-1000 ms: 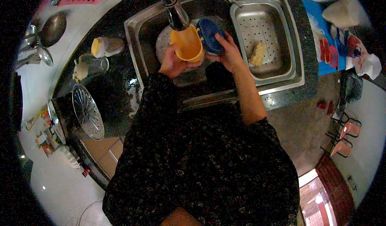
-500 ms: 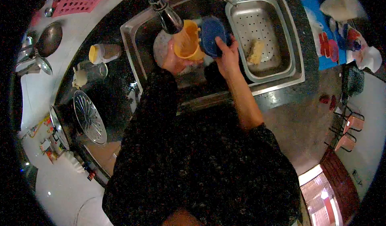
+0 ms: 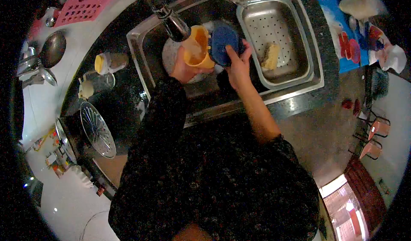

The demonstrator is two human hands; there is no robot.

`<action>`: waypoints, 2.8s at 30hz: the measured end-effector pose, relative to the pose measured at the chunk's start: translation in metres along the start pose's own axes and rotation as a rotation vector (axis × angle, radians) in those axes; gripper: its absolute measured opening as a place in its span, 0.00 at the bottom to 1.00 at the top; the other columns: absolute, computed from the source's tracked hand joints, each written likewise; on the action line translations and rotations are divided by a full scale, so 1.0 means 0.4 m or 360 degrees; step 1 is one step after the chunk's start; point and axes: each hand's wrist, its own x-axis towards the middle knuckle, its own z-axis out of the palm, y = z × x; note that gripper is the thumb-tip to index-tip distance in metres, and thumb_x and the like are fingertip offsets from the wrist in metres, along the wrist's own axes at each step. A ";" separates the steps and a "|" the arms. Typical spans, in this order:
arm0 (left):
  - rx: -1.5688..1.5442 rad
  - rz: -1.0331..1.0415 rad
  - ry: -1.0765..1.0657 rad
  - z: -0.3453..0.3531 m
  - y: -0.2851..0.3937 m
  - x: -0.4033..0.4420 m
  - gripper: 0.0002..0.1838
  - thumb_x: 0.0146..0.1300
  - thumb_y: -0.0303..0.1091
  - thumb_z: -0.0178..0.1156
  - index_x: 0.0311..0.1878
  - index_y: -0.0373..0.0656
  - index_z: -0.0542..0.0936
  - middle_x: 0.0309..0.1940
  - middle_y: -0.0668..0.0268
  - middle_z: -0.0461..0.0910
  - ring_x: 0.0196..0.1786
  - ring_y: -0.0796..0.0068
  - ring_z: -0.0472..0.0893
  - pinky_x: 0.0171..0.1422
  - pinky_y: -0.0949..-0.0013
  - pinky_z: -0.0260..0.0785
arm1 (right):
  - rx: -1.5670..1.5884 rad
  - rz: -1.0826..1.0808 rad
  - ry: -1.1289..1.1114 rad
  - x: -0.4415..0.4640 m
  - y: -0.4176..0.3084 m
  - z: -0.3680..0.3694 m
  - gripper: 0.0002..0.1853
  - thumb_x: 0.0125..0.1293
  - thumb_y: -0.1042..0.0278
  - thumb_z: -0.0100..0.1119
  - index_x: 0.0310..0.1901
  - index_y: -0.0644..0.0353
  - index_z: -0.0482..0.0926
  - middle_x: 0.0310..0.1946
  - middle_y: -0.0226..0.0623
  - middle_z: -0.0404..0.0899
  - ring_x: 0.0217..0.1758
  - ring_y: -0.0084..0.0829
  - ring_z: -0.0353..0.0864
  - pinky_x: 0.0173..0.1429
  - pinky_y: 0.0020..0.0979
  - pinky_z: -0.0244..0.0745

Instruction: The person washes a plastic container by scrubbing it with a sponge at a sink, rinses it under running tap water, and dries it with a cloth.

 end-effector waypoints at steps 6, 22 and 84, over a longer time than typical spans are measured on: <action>0.0410 0.0169 -0.0064 0.035 0.040 -0.008 0.29 0.68 0.56 0.41 0.65 0.48 0.60 0.60 0.66 0.67 0.61 0.65 0.70 0.57 0.55 0.70 | 0.0224 -0.0218 -0.0077 -0.022 -0.010 0.001 0.29 0.62 0.69 0.57 0.60 0.46 0.53 0.57 0.38 0.60 0.58 0.38 0.66 0.53 0.47 0.71; 0.0550 0.0077 0.0080 0.037 0.103 -0.019 0.34 0.64 0.59 0.48 0.67 0.49 0.58 0.62 0.66 0.66 0.60 0.69 0.71 0.60 0.55 0.68 | 0.0126 0.0090 0.0199 0.030 0.051 -0.005 0.28 0.64 0.64 0.54 0.61 0.50 0.51 0.56 0.43 0.61 0.52 0.42 0.71 0.49 0.51 0.74; 0.0417 0.0329 0.0843 -0.030 -0.037 -0.067 0.43 0.56 0.42 0.60 0.67 0.56 0.42 0.60 0.60 0.60 0.56 0.58 0.71 0.44 0.55 0.75 | -0.2041 -0.1684 -0.0878 0.037 -0.002 0.135 0.18 0.51 0.63 0.66 0.43 0.61 0.75 0.45 0.46 0.76 0.51 0.49 0.73 0.54 0.40 0.68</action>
